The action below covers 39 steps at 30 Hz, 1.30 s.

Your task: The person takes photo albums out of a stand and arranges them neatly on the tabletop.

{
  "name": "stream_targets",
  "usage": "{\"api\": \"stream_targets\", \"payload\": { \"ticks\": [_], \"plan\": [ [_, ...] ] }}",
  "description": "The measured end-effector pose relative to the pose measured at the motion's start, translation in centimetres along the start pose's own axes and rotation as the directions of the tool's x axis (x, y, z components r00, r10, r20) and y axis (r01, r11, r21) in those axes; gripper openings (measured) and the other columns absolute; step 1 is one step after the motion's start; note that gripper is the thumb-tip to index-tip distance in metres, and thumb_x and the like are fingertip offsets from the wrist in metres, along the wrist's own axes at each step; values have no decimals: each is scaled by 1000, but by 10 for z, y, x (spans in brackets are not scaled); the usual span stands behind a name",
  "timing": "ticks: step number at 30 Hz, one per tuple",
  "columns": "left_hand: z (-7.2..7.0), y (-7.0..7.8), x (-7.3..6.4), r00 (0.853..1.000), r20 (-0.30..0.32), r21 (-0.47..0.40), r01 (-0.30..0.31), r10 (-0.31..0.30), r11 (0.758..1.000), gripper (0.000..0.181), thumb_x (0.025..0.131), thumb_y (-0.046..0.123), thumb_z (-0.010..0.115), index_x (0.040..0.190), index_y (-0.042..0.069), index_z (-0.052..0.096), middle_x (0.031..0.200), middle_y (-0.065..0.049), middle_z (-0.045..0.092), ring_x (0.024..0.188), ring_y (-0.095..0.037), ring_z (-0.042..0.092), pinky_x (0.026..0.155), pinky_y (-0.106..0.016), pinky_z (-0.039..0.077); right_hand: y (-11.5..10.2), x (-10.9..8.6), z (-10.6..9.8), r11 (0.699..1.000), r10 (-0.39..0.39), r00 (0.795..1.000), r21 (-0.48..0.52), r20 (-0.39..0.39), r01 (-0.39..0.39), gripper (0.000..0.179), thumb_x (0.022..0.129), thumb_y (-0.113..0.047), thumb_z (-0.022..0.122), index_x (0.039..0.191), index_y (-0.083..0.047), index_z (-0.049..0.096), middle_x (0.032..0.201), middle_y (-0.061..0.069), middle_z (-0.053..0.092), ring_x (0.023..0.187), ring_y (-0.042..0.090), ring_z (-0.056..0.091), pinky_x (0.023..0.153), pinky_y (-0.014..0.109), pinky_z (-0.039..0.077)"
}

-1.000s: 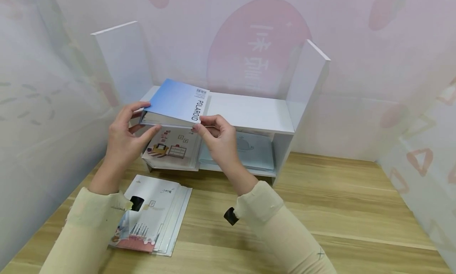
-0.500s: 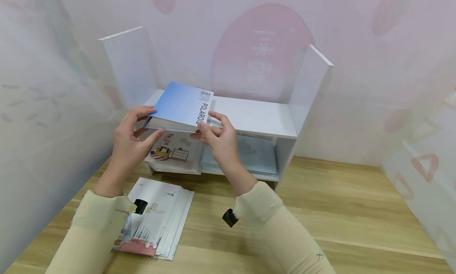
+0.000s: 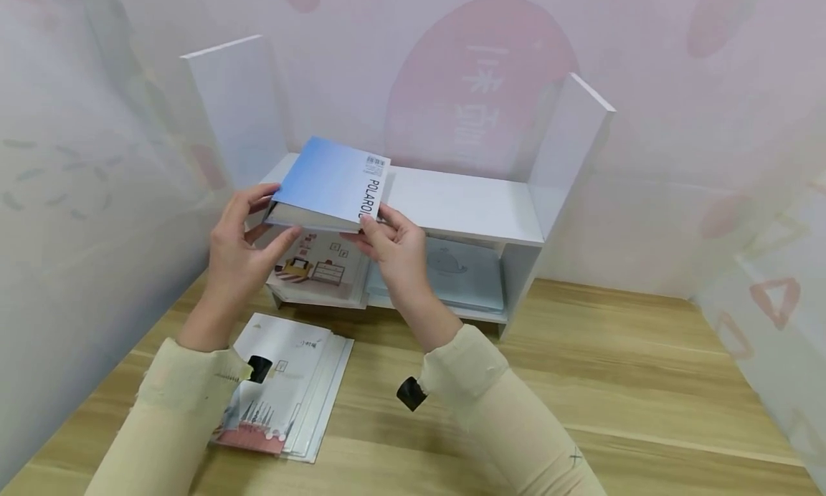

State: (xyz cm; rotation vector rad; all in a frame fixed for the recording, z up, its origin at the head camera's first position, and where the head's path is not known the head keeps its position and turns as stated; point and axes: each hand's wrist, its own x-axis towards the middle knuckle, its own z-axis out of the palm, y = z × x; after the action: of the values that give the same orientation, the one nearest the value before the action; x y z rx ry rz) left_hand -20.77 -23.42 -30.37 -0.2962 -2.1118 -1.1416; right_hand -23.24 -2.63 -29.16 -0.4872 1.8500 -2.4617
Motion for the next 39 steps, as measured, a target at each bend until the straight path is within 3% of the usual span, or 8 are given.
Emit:
{"api": "stream_targets", "payload": {
  "ticks": [4,8,12,16,30,35,39],
  "plan": [
    [-1,3,0,999,-16,4,40,-40,999,58,87,7,76,140,17,55,135,-6,56,117,-1,49,93,-7,45,0,-1,0,1000,2,1000,6,-15,-2,44,100,-7,58,142,0,50,127,21,66,110,29,70,89,30,57],
    [2,6,0,998,-41,18,57,-56,998,58,86,10,78,139,16,56,134,-7,56,114,-2,46,89,-8,43,0,-2,0,1000,-7,1000,17,-23,7,46,98,-4,59,143,-1,49,128,21,66,100,19,72,87,28,58],
    [6,9,-1,994,-63,50,93,-90,994,59,86,18,79,140,18,55,134,-6,56,107,-4,44,78,-14,42,0,-2,-1,999,-7,1000,38,-27,8,46,98,-2,59,143,-1,49,129,22,65,92,10,71,86,27,58],
    [8,11,-1,992,-51,23,120,-118,993,56,89,23,76,140,16,54,135,-5,53,101,-4,48,71,-11,44,1,-3,-2,999,0,999,51,-32,2,46,98,0,59,142,-2,50,129,23,65,92,9,70,86,26,58],
    [11,14,-1,988,-52,-28,145,-147,989,50,92,26,73,136,12,56,133,-5,52,98,-6,48,71,-13,44,6,-4,-6,997,-6,1000,81,-24,8,49,96,2,60,143,-2,49,131,23,63,94,10,70,83,24,58],
    [9,13,-1,988,-22,-18,151,-152,988,53,91,28,73,139,13,54,132,-7,53,97,-6,49,70,-8,45,6,-4,-8,995,-12,1000,95,-15,13,50,96,4,60,144,-1,48,132,23,62,94,10,70,82,22,58],
    [7,12,-1,983,17,10,185,-185,983,58,91,32,73,143,15,52,133,-10,57,105,-11,55,74,-4,45,8,-4,-10,996,-15,1000,88,-1,15,51,96,5,59,145,-1,47,134,23,61,100,14,70,84,23,57]
  ]
}}
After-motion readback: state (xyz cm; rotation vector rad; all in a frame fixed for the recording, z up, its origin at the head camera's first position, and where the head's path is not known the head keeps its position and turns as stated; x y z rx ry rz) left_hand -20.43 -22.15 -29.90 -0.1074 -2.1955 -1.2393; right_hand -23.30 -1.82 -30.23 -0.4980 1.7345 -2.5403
